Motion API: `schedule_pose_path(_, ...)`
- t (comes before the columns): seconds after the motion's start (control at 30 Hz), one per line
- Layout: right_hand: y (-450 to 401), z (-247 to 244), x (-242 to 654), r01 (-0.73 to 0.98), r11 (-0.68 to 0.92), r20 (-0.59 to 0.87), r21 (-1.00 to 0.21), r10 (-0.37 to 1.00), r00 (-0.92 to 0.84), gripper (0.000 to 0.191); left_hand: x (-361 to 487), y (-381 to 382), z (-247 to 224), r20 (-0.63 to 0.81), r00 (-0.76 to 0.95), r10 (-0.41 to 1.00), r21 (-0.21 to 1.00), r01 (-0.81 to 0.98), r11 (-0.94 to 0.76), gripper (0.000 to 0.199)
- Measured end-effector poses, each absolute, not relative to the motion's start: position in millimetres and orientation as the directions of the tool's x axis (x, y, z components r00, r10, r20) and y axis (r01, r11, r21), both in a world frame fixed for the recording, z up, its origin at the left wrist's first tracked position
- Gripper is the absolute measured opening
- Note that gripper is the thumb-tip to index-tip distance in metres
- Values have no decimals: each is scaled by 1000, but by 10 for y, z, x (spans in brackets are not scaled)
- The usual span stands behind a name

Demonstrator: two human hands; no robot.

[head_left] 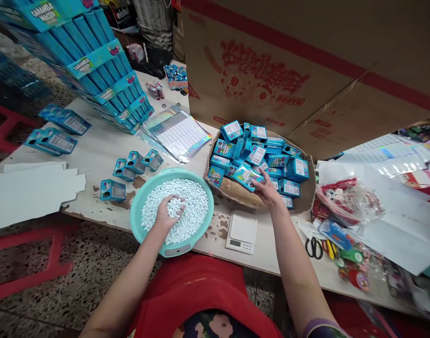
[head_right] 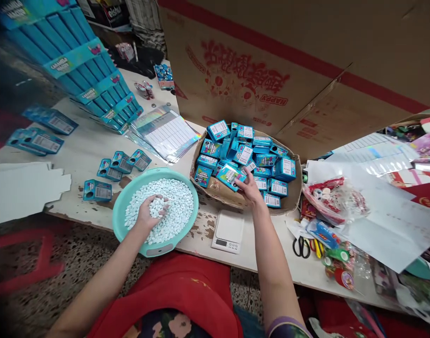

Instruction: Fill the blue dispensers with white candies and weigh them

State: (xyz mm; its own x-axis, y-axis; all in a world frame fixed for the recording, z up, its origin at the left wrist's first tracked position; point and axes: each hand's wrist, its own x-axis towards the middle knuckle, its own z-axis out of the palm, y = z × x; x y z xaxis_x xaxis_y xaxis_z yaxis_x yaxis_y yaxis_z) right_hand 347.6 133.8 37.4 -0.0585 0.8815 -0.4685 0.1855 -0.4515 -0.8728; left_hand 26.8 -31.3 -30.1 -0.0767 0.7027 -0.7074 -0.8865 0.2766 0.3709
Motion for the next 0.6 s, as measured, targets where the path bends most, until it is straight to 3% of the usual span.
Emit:
schedule_pose_path(0.1, 835, 532, 3587, -69, -301, -291, -951, 949, -122, 71, 270, -305, -327, -742, -89, 664, 376, -876, 303, 15)
schedule_pose_path(0.33, -92, 410, 3313, -187, -335, -316, -924, 941, -125, 64, 306, -283, -308, -732, -42, 680, 346, -883, 318, 12)
schedule_pose_path(0.47, -283, 503, 3303, 32, -324, -325, -946, 945, -30, 53, 327, -237, -276, -760, 12, 650, 301, -880, 368, 9)
schedule_pose_path(0.6, -451, 597, 3254, 333, -227, -218, -915, 974, 65, 48, 379, -237, -267, -746, 14, 665, 291, -892, 345, 8)
